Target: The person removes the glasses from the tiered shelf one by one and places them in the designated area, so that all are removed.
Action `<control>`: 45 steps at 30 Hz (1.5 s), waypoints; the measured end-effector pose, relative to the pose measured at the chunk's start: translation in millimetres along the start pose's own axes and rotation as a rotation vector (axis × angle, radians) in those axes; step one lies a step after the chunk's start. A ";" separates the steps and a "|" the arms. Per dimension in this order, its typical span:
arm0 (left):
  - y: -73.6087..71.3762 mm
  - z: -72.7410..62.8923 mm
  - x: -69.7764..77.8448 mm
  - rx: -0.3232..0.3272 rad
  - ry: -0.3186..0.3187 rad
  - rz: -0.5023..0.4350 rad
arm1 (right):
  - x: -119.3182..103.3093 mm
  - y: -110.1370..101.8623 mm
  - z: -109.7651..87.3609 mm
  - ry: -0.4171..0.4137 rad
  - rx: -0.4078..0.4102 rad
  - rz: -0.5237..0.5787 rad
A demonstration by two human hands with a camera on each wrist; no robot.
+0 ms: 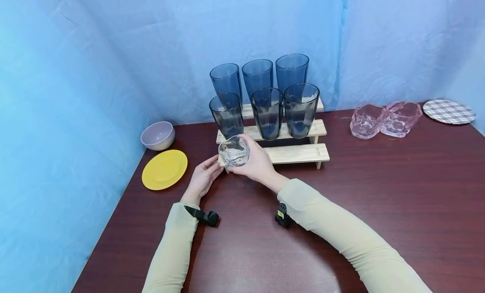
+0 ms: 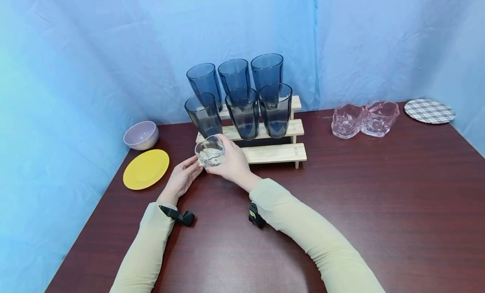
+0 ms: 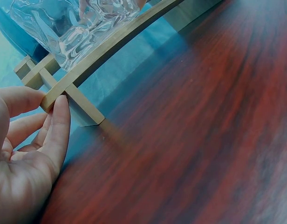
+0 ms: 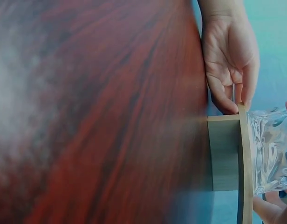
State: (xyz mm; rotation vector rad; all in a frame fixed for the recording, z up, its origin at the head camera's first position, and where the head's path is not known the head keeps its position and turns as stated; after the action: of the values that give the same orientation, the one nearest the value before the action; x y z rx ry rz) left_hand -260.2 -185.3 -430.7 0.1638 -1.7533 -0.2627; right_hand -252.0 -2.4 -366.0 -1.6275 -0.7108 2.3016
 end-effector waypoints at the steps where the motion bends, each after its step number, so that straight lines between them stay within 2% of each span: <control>1: -0.2 -0.2 0.0 0.000 0.000 0.000 | -0.2 0.2 -0.2 0.000 0.003 -0.003; 10: -0.9 -1.0 -1.4 0.004 0.002 0.007 | 0.3 1.6 0.1 -0.008 0.024 -0.012; 20: -1.9 -1.9 -1.1 0.007 0.007 -0.007 | -1.9 0.5 -0.4 0.001 0.006 -0.001; 28: -2.2 -3.1 -0.9 0.000 0.002 0.016 | -6.5 -6.7 -2.9 0.004 0.007 0.030; 34: -1.2 -3.9 -0.7 0.000 -0.009 0.013 | -9.4 -18.8 -11.9 -0.014 0.012 0.072; 40: -0.4 -1.7 0.3 0.008 -0.009 0.016 | -9.9 -39.0 -22.9 -0.076 0.045 0.102; 45: -1.0 -1.3 0.5 0.022 -0.013 0.018 | -6.6 -59.9 -34.2 -0.060 0.040 0.130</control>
State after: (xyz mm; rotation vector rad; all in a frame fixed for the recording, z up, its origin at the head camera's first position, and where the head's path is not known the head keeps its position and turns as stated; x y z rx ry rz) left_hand -259.1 -186.4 -430.2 0.1624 -1.7699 -0.2324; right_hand -223.0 54.4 -339.0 -1.6382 -0.5828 2.4482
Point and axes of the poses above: each hand's wrist, its own z-axis towards the middle knuckle, its own y-axis out of the palm, x = y × z, the point moved 4 cm from there along z, towards the middle knuckle
